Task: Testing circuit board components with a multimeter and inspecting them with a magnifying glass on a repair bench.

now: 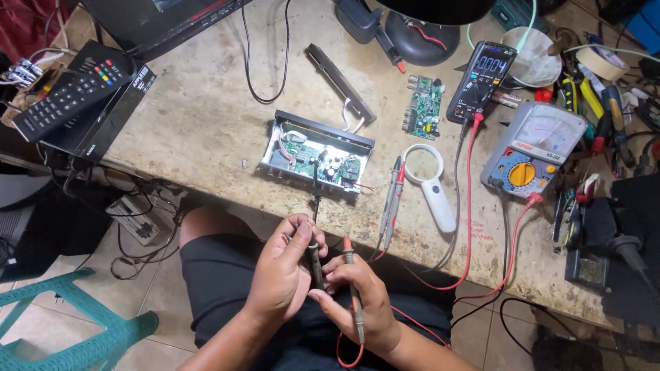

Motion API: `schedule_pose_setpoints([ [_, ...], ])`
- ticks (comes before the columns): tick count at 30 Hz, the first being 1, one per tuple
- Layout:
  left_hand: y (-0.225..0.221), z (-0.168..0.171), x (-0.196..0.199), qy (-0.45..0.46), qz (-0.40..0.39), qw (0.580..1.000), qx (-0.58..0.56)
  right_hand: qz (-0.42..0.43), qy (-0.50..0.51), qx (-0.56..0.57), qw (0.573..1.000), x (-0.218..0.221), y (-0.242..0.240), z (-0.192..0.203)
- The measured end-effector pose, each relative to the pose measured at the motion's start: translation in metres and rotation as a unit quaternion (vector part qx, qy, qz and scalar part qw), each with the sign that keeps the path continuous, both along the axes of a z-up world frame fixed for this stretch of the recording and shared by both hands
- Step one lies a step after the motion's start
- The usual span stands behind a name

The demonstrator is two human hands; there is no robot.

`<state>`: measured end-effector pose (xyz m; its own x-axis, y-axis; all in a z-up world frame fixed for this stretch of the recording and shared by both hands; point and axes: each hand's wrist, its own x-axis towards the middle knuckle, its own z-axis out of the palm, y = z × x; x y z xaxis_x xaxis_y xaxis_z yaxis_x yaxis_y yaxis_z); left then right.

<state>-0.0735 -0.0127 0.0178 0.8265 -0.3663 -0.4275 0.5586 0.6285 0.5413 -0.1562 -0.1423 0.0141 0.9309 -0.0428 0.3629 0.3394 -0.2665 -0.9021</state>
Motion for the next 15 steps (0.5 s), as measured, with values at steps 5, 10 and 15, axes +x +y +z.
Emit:
schedule_pose_setpoints([
  [5,0.021,0.011,0.003,0.009,0.020,1.000,-0.015,0.025,0.001,-0.014,1.000,0.006,-0.008,0.006],
  [10,0.103,-0.018,-0.003,0.099,0.118,0.987,0.041,-0.019,-0.012,-0.048,0.999,0.013,-0.042,0.013],
  [15,0.232,-0.165,-0.043,0.185,0.395,0.879,0.194,-0.153,0.092,-0.269,0.946,0.027,-0.110,0.023],
])
